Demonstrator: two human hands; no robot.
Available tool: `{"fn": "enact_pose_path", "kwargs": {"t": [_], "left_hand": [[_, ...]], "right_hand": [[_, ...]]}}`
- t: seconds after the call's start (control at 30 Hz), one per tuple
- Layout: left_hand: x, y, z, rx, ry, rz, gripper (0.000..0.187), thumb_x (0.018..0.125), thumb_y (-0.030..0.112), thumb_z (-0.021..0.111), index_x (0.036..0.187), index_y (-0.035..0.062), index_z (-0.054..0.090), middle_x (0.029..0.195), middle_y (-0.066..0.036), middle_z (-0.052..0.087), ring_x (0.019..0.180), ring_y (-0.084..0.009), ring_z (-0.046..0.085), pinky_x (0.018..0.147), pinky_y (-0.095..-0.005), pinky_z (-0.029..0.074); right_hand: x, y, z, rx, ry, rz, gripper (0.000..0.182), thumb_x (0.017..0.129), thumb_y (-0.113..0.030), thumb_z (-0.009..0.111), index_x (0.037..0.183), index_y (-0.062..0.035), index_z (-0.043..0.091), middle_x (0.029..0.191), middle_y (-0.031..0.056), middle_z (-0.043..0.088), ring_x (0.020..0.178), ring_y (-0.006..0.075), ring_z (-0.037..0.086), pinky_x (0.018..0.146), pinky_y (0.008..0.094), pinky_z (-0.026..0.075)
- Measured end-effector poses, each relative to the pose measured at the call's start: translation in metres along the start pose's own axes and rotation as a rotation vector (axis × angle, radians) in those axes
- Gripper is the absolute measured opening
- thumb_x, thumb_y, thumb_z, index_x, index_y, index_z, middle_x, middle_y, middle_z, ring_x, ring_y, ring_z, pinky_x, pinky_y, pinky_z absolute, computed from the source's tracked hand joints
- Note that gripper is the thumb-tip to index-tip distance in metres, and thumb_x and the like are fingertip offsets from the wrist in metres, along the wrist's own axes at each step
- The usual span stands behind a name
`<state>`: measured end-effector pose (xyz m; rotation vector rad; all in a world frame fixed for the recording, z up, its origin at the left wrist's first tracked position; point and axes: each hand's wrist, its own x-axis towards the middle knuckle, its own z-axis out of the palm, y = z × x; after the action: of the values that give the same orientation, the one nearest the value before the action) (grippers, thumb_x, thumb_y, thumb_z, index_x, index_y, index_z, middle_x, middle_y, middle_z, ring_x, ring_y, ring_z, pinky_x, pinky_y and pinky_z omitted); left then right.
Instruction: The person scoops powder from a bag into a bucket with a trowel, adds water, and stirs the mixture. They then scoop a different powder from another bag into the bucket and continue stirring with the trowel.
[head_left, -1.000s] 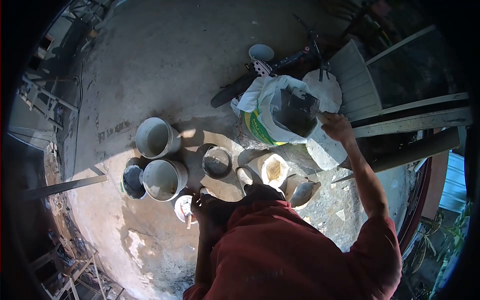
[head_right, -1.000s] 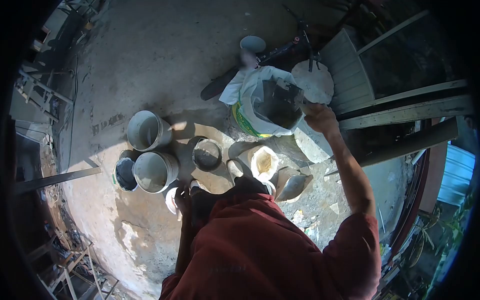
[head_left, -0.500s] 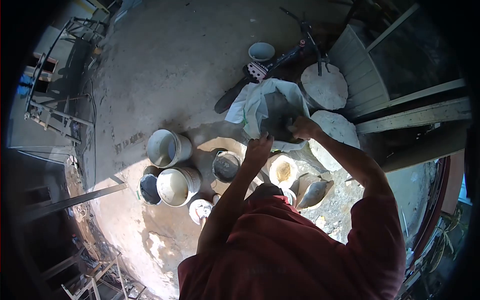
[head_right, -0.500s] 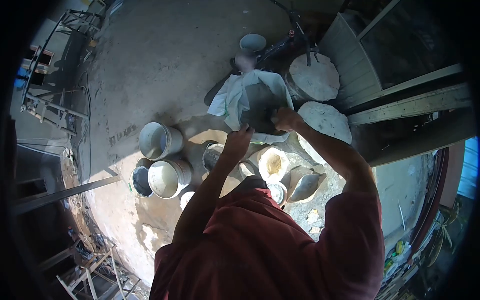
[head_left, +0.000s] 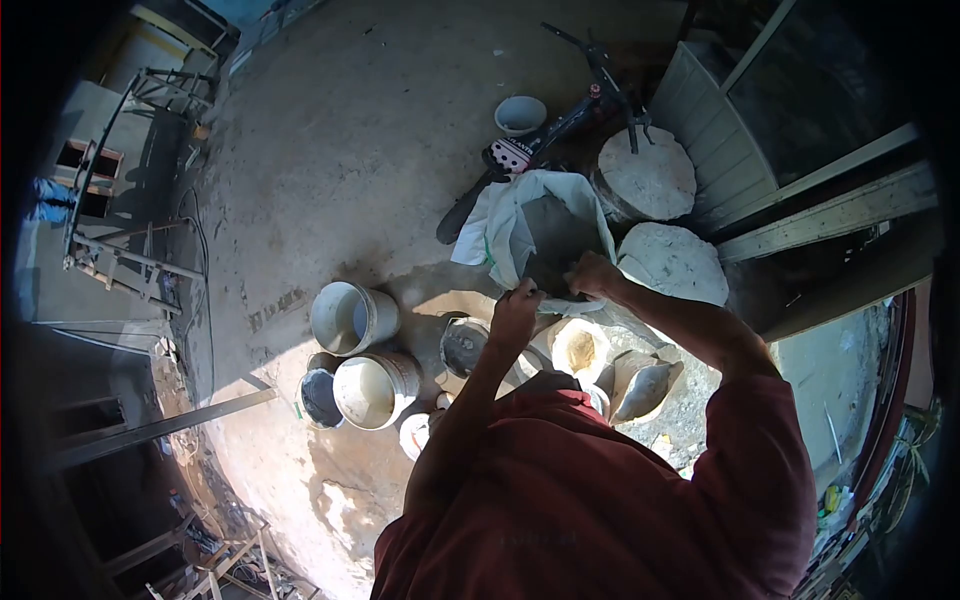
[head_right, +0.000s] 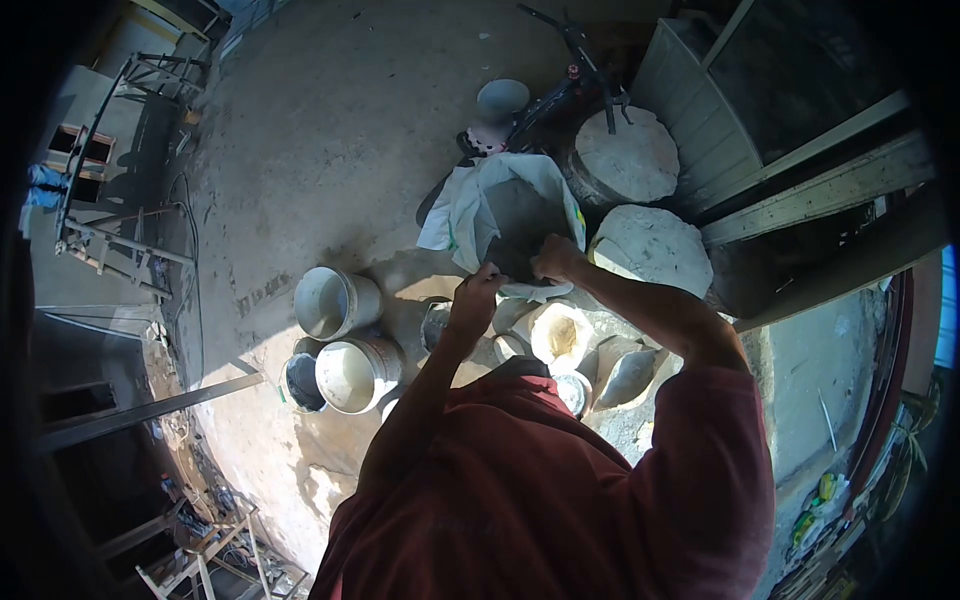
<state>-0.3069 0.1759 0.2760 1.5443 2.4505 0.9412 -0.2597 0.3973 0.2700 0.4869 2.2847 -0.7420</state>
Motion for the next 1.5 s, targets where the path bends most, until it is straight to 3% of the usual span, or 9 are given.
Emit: {"fn": "enact_pose_path", "kwargs": {"t": [0.3,0.4,0.47,0.77,1.13,1.2,1.33,1.43,1.5], "left_hand": [[-0.008,0.000,0.004,-0.017,0.034,-0.008,0.026,0.074,-0.007,0.055,0.097,0.0020,0.065,0.094,-0.011,0.057,0.084,-0.0308,0.062,0.071,-0.0397,0.052],[-0.015,-0.002,0.006,-0.036,0.002,-0.059,0.028,0.073,-0.003,0.055,0.098,0.0028,0.066,0.096,-0.011,0.056,0.086,-0.0301,0.061,0.075,-0.0393,0.052],[-0.015,0.000,-0.002,-0.038,-0.001,-0.065,0.029,0.073,-0.005,0.055,0.098,0.0034,0.067,0.097,-0.011,0.057,0.085,-0.0307,0.062,0.075,-0.0401,0.052],[-0.019,-0.001,-0.012,-0.040,-0.017,-0.047,0.029,0.072,-0.006,0.055,0.097,0.0024,0.066,0.094,-0.012,0.058,0.084,-0.0322,0.062,0.075,-0.0416,0.052],[-0.013,-0.005,-0.005,0.041,-0.071,-0.049,0.024,0.079,-0.001,0.056,0.100,0.0030,0.066,0.098,-0.013,0.059,0.088,-0.0326,0.062,0.076,-0.0417,0.050],[-0.005,-0.005,-0.007,0.235,-0.227,-0.094,0.034,0.083,0.026,0.064,0.110,0.0056,0.065,0.114,-0.014,0.058,0.104,-0.0325,0.059,0.091,-0.0437,0.045],[0.023,0.003,-0.044,0.350,-0.416,-0.226,0.097,0.061,0.077,0.063,0.128,0.0065,0.056,0.142,-0.018,0.041,0.129,-0.0333,0.042,0.113,-0.0481,0.017],[0.029,-0.003,-0.053,0.415,-0.393,-0.246,0.093,0.066,0.074,0.062,0.129,0.0065,0.054,0.143,-0.017,0.040,0.130,-0.0331,0.040,0.113,-0.0485,0.016],[0.030,-0.008,-0.054,0.379,-0.368,-0.266,0.093,0.066,0.074,0.062,0.129,0.0057,0.054,0.144,-0.018,0.037,0.132,-0.0343,0.038,0.113,-0.0473,0.018]], "right_hand": [[0.007,0.019,0.023,0.112,0.025,-0.106,0.012,0.073,-0.020,0.066,0.081,-0.0117,0.069,0.083,0.0069,0.069,0.079,0.0214,0.066,0.072,0.0328,0.052],[-0.003,0.023,0.020,-0.009,0.166,-0.487,0.006,0.074,-0.012,0.067,0.073,-0.0062,0.067,0.068,0.0112,0.066,0.062,0.0210,0.064,0.059,0.0355,0.051],[-0.015,0.015,0.005,0.718,-0.052,0.006,0.008,0.072,-0.004,0.069,0.066,-0.0024,0.064,0.056,0.0121,0.059,0.046,0.0209,0.056,0.046,0.0385,0.044],[0.004,0.014,0.008,1.066,-0.114,0.154,0.011,0.066,0.000,0.072,0.060,-0.0004,0.062,0.054,0.0142,0.057,0.041,0.0206,0.052,0.037,0.0355,0.037],[0.016,0.012,0.061,0.421,0.274,-0.261,0.007,0.078,-0.014,0.066,0.076,-0.0081,0.069,0.061,0.0116,0.064,0.056,0.0227,0.063,0.059,0.0334,0.049],[0.037,0.025,0.076,-0.251,0.652,-0.712,0.029,0.084,-0.022,0.065,0.064,-0.0023,0.067,0.058,0.0108,0.063,0.044,0.0145,0.055,0.045,0.0335,0.044],[-0.022,-0.007,0.063,0.359,0.668,-0.381,0.035,0.084,-0.029,0.065,0.062,-0.0006,0.066,0.056,0.0112,0.061,0.046,0.0161,0.056,0.047,0.0339,0.044],[-0.034,-0.009,0.045,0.505,0.471,-0.342,0.038,0.082,-0.031,0.065,0.063,0.0016,0.065,0.055,0.0115,0.060,0.048,0.0182,0.058,0.051,0.0344,0.045],[-0.030,-0.027,0.034,0.242,0.250,-0.066,0.019,0.081,-0.023,0.059,0.087,-0.0078,0.068,0.096,0.0169,0.065,0.096,0.0318,0.059,0.084,0.0386,0.048]]}}
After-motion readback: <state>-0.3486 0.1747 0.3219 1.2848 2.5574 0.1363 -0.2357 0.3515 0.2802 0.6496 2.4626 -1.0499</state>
